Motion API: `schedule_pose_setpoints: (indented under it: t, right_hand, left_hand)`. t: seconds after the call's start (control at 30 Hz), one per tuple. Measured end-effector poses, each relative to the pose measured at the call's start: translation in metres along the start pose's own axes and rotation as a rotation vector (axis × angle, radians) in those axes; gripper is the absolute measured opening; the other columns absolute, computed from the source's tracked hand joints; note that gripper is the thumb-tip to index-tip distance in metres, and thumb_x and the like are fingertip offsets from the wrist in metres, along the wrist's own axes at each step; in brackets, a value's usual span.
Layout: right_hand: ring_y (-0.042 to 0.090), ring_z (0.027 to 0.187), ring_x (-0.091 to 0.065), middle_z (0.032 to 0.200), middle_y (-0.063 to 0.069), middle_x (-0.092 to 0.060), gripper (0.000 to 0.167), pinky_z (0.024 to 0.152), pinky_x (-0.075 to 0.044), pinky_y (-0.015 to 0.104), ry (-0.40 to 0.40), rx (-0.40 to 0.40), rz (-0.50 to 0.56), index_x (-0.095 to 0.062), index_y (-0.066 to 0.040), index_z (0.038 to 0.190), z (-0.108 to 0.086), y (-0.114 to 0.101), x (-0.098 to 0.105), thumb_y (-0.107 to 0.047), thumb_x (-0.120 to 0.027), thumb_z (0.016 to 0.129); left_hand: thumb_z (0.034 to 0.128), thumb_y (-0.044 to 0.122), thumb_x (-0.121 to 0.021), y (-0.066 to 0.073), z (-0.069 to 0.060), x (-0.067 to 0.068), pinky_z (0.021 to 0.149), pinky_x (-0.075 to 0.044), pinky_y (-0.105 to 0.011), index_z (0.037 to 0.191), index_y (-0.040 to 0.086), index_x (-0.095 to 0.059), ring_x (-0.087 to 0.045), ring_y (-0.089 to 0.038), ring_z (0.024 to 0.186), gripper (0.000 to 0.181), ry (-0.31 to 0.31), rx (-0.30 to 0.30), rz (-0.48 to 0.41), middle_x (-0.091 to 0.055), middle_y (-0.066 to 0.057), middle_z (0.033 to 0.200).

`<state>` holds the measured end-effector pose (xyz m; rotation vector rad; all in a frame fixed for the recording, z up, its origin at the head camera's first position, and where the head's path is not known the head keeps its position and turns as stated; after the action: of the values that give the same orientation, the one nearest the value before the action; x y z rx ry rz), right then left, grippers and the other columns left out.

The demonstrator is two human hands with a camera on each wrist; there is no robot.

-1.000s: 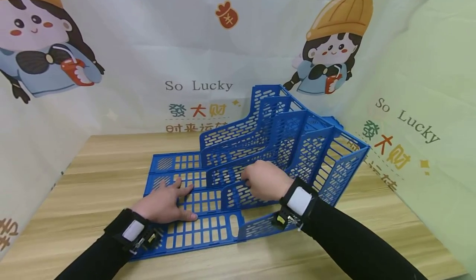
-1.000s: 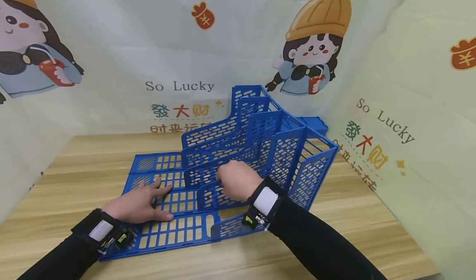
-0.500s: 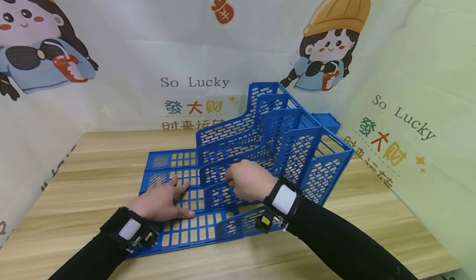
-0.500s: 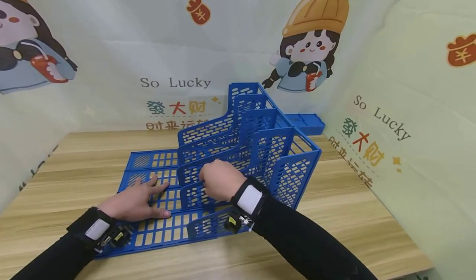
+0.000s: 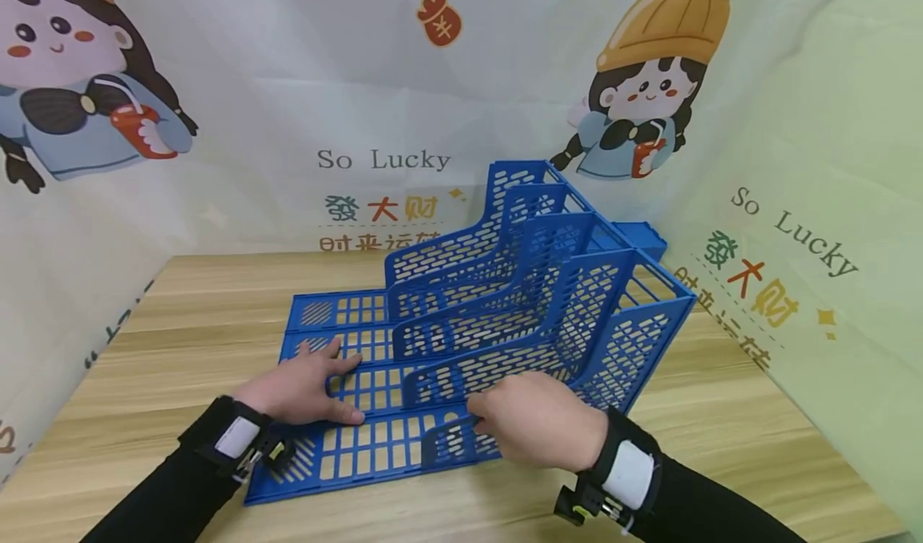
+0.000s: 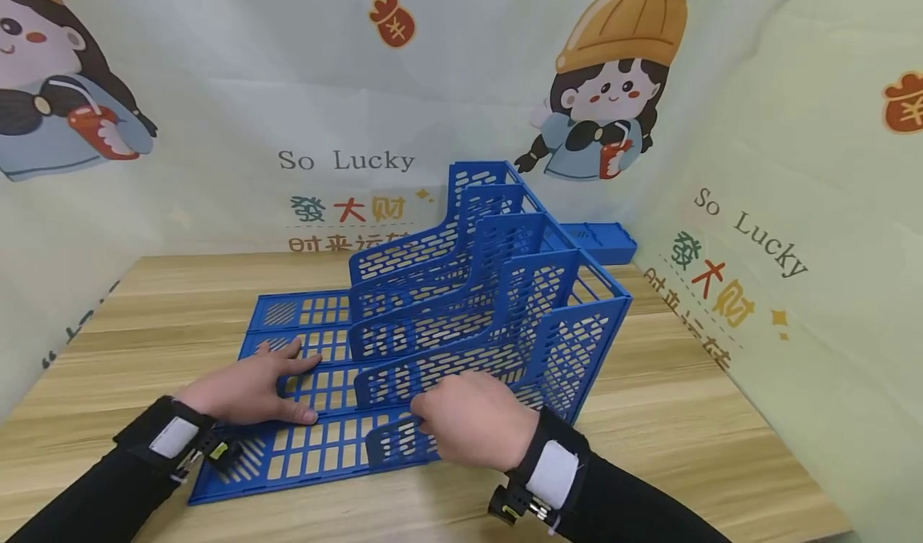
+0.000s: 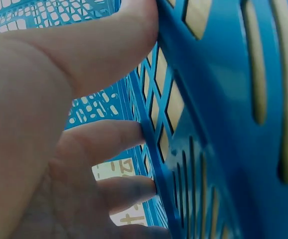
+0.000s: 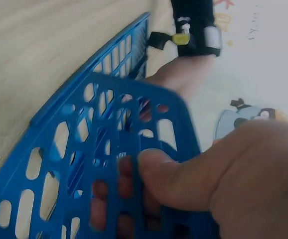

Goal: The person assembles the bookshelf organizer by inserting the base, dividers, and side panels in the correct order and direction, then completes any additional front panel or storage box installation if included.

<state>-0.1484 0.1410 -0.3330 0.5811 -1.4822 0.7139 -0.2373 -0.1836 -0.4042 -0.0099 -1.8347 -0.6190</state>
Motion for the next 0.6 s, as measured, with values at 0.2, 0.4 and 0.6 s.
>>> schedule_pose_setpoints:
  t: [0.2,0.4,0.6]
  right_hand:
    - [0.002,0.063,-0.065,0.076,-0.008,-0.074,0.013,0.057,-0.051,0.017,0.083,0.037,-0.076,-0.075,-0.017,0.089,0.009,-0.012,-0.011,-0.011,-0.082,0.097]
    - [0.001,0.063,-0.062,0.078,-0.007,-0.073,0.012,0.059,-0.05,0.017,0.001,0.012,0.061,-0.075,-0.016,0.09,0.017,-0.019,-0.001,-0.014,-0.078,0.102]
    - [0.009,0.081,-0.069,0.098,-0.002,-0.078,0.013,0.074,-0.06,0.026,0.148,-0.033,0.042,-0.081,-0.013,0.109,0.035,-0.014,0.023,-0.025,-0.081,0.102]
  left_hand:
    - [0.0883,0.058,-0.088,0.007,-0.001,0.001,0.116,-0.024,-0.091,0.165,0.009,-0.049,-0.013,-0.08,0.151,0.099,0.017,0.006,0.041,-0.022,-0.037,0.176]
    - [0.0883,0.059,-0.087,0.009,-0.002,0.0,0.117,-0.024,-0.09,0.165,0.009,-0.05,-0.016,-0.081,0.15,0.099,0.024,0.0,0.064,-0.023,-0.037,0.175]
    - [0.0893,0.063,-0.084,0.01,0.0,0.0,0.117,-0.024,-0.09,0.167,0.012,-0.047,-0.014,-0.079,0.152,0.1,-0.011,0.001,0.061,-0.021,-0.035,0.177]
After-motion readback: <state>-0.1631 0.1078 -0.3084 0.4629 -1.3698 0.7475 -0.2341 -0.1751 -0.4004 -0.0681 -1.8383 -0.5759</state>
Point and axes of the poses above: each hand's wrist, its own z-axis towards the middle knuckle, its own x-axis out of the back of the hand, y = z × x, the point moved 1 cm from there along z, towards the middle knuckle
